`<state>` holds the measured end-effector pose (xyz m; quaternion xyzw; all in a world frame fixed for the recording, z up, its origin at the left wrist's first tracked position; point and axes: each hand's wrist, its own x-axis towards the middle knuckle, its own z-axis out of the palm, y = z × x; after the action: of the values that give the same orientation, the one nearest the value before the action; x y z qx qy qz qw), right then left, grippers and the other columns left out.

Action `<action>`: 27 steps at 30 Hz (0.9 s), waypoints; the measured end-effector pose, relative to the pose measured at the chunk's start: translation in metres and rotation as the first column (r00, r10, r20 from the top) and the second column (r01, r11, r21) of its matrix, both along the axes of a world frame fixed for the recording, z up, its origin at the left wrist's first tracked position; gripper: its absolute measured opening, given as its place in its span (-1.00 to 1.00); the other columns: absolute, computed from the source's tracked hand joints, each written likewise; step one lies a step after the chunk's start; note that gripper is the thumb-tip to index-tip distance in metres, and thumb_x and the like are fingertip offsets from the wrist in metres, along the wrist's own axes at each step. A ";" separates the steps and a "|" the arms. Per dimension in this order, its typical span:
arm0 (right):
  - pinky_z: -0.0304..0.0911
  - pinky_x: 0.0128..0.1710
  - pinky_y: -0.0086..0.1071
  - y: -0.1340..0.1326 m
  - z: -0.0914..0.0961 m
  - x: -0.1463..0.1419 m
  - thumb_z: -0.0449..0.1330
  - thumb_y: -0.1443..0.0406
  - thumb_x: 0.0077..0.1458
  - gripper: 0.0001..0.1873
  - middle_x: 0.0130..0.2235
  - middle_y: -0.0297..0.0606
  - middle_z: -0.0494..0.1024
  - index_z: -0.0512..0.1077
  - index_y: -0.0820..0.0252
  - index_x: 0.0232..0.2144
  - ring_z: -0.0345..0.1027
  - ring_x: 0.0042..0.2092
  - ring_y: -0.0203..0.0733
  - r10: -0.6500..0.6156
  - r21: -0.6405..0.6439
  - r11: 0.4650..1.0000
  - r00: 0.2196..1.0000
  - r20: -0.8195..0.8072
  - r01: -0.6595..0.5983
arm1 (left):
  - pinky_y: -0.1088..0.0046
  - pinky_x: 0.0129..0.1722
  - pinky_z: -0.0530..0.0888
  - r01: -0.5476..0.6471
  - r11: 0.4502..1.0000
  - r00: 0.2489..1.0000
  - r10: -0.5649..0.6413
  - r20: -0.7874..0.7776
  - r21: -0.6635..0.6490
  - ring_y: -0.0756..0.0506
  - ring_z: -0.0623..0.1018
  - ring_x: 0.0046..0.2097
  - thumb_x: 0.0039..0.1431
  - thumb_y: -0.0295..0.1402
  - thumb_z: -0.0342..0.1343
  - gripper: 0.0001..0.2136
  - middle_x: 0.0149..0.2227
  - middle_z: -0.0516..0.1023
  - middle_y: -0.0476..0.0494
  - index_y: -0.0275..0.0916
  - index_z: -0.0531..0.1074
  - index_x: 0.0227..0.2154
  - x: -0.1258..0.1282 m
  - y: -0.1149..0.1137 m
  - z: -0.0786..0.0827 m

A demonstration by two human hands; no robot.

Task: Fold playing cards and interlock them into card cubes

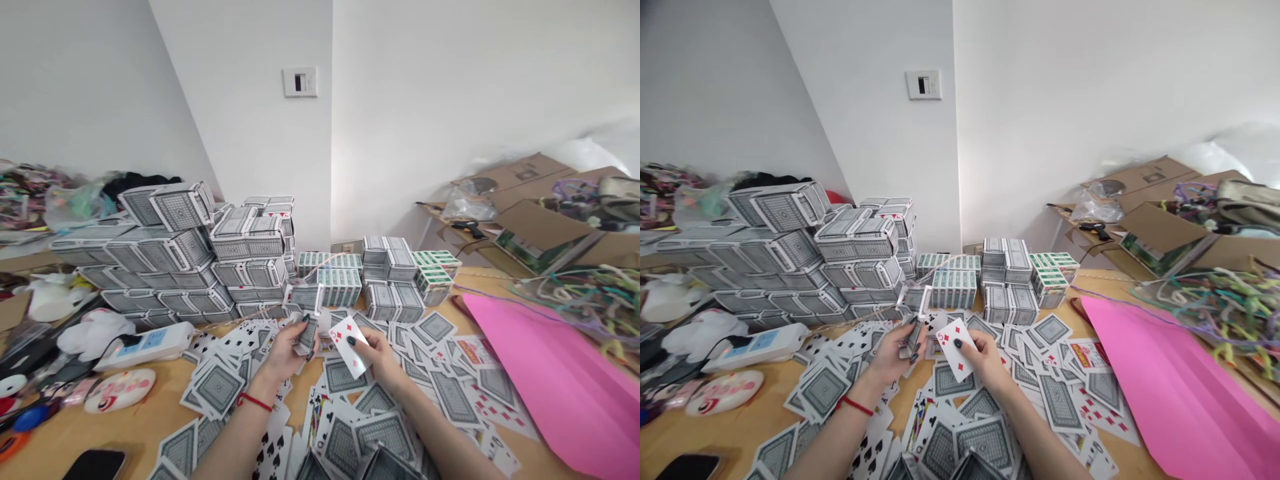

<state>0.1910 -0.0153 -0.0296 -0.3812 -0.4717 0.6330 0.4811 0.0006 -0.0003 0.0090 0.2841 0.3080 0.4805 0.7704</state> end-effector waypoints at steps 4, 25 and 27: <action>-0.03 -0.63 -0.51 0.000 0.001 0.001 0.24 0.09 -0.10 -0.68 -0.60 -0.36 0.37 0.43 0.27 -0.48 0.12 -0.61 -0.39 0.013 -0.004 1.000 1.000 -0.013 -0.013 | 0.62 -0.77 0.14 0.089 0.996 0.981 -0.091 0.169 0.019 0.10 0.23 -0.72 0.05 -0.37 0.04 -0.90 -0.69 0.23 0.06 -0.29 0.35 -0.49 -0.006 -0.003 0.007; 0.08 -0.80 -0.56 -0.009 0.012 -0.011 0.16 0.06 -0.01 -0.67 -0.68 -0.38 0.39 0.35 0.24 -0.48 0.16 -0.74 -0.41 0.020 0.066 0.998 0.997 -0.079 -0.015 | 0.52 -0.50 0.43 -0.267 0.963 0.952 0.268 -0.147 0.020 -0.05 0.54 -0.44 -0.15 -0.45 0.21 -0.79 -0.47 0.55 -0.06 -0.28 0.43 -0.35 0.010 0.002 -0.010; 0.07 -0.80 -0.57 -0.010 0.013 -0.011 0.17 0.07 -0.01 -0.67 -0.68 -0.39 0.39 0.36 0.25 -0.47 0.16 -0.74 -0.42 0.010 0.069 0.998 0.996 -0.084 -0.005 | 0.53 -0.51 0.42 -0.262 0.965 0.953 0.262 -0.153 0.016 -0.05 0.54 -0.45 -0.14 -0.45 0.20 -0.81 -0.47 0.56 -0.06 -0.28 0.43 -0.37 0.010 0.002 -0.008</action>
<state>0.1800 -0.0249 -0.0168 -0.3358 -0.4738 0.6338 0.5109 0.0102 0.0015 0.0010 0.2752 0.4026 0.5543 0.6745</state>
